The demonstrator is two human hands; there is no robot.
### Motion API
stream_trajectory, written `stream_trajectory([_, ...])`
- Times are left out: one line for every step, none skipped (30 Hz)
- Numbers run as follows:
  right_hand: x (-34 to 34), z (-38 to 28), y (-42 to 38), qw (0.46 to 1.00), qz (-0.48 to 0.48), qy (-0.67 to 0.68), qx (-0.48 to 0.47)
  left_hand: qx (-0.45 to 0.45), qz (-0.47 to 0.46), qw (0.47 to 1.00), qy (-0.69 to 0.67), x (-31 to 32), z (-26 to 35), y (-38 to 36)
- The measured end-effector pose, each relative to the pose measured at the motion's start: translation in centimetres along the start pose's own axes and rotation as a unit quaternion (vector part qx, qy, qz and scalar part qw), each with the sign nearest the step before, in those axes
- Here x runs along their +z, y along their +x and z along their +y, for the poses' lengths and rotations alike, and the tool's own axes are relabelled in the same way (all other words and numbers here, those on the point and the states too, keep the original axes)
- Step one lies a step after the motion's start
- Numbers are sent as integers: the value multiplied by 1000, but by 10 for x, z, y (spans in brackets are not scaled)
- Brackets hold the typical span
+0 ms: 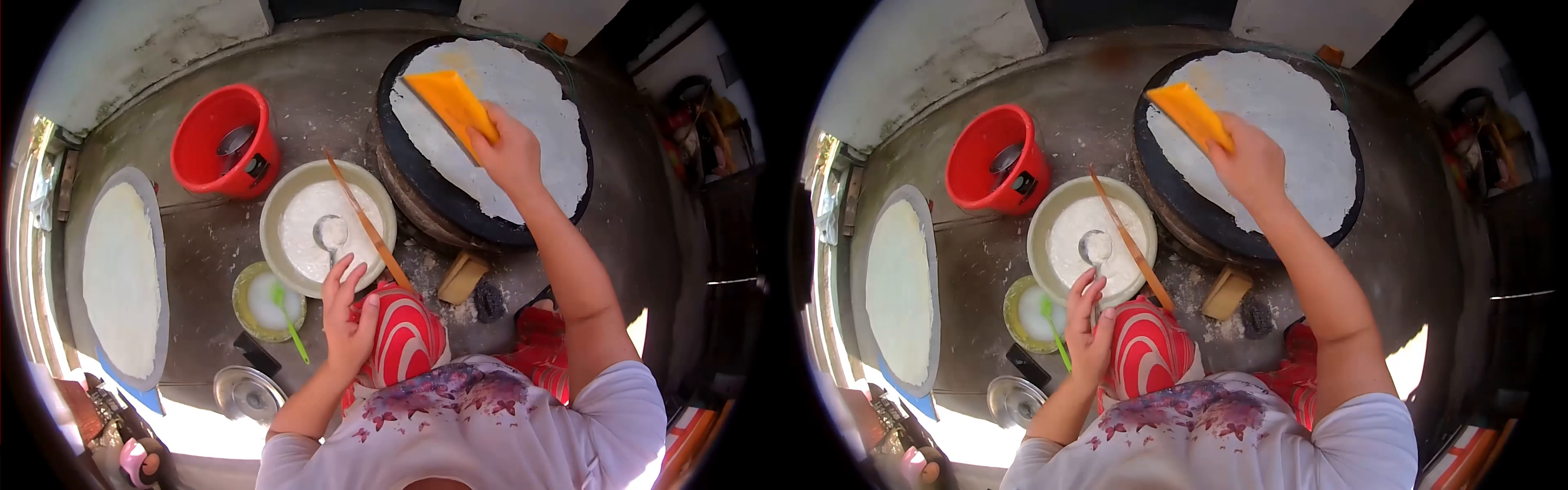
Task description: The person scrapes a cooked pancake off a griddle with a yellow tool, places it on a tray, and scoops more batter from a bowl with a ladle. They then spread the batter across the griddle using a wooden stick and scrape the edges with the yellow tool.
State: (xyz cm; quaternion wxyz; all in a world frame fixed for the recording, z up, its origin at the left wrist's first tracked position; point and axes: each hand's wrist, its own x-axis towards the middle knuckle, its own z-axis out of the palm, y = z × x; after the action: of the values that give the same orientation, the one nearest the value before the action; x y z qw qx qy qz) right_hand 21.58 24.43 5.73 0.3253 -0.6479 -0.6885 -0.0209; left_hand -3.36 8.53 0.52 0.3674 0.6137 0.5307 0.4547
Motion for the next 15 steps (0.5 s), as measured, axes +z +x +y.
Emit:
stream_trajectory([-12, 4, -30, 999, -12, -5, -49, -5, 6, 1000, -2, 3, -7, 10])
stream_trajectory([-24, 7, -60, 995, -24, -10, -98, -2, -5, 1000, -3, 6, -13, 22])
stream_trajectory([-34, 8, -86, 992, -46, -19, -119, 58, 0, 996, 63, 10, -19, 37])
stream_trajectory([-43, 11, -111, 987, -83, -56, -129, 119, 5, 985, 127, 15, -24, 52])
stream_trajectory([-46, 16, -133, 983, -85, -77, -146, 124, -5, 984, 125, 23, -31, 67])
stream_trajectory([-49, 21, -149, 981, -84, -100, -146, 169, -11, 973, 154, 32, -38, 81])
stream_trajectory([-51, 26, -161, 978, -83, -122, -146, 214, -16, 960, 181, 43, -42, 94])
stream_trajectory([-48, 32, -170, 979, -80, -127, -137, 219, -24, 959, 178, 55, -43, 106])
stream_trajectory([-43, 38, -176, 977, -75, -140, -140, 247, -55, 949, 186, 67, -41, 117])
stream_trajectory([-42, 41, -180, 975, -70, -153, -144, 274, -86, 938, 195, 80, -40, 127])
stream_trajectory([-41, 43, -178, 976, -67, -154, -137, 279, -92, 936, 194, 92, -38, 135])
stream_trajectory([-39, 47, -170, 976, -52, -169, -123, 290, -115, 925, 217, 105, -36, 142])
stream_trajectory([-37, 50, -162, 976, -37, -185, -112, 301, -136, 913, 240, 115, -36, 148])
stream_trajectory([-32, 54, -159, 976, -24, -191, -97, 305, -139, 911, 240, 123, -38, 154])
stream_trajectory([-32, 51, -160, 977, -21, -192, -94, 298, -149, 903, 273, 130, -41, 159])
